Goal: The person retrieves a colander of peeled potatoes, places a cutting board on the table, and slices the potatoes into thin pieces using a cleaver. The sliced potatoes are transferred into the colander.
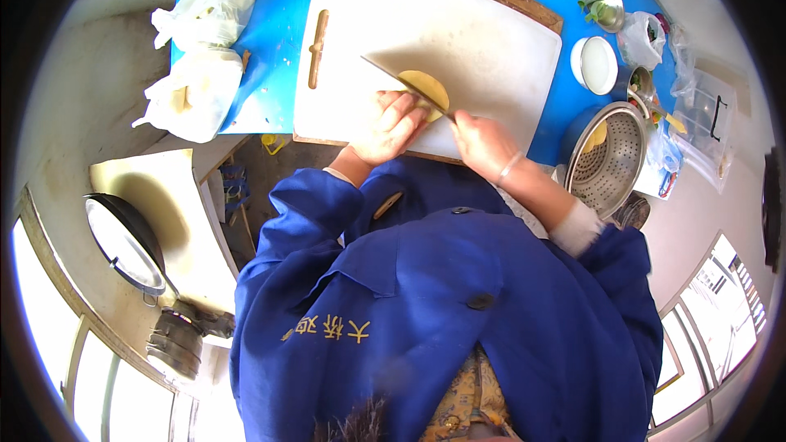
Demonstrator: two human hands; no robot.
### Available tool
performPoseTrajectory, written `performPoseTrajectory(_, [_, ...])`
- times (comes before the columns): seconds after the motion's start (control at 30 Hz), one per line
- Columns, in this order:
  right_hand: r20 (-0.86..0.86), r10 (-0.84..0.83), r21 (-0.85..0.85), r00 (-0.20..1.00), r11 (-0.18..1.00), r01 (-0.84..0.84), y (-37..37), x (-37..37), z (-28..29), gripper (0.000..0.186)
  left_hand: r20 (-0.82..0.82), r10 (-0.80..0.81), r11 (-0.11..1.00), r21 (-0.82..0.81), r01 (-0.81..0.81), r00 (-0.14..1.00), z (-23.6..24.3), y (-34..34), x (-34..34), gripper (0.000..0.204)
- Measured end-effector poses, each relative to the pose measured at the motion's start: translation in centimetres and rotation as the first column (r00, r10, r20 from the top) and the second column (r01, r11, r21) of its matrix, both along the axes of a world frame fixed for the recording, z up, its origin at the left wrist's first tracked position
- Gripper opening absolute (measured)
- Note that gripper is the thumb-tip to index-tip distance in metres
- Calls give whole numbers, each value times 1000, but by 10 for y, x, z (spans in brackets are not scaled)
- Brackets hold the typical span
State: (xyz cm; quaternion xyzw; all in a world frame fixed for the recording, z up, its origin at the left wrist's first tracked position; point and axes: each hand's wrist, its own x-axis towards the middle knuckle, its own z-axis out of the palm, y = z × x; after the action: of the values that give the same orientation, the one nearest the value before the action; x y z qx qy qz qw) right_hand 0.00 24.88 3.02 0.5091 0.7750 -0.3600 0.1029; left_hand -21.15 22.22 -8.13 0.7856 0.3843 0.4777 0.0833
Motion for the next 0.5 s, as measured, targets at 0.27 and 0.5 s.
performPoseTrajectory(0.27, [-296,-199,70,934,971,229,0,38,-20,24,-135,-13,997,-78,3,991,22,14,1,44])
performPoseTrajectory(0.5, [-322,-274,59,906,949,308,-19,95,19,18,-394,-189,898,-440,-5,899,41,23,12,53])
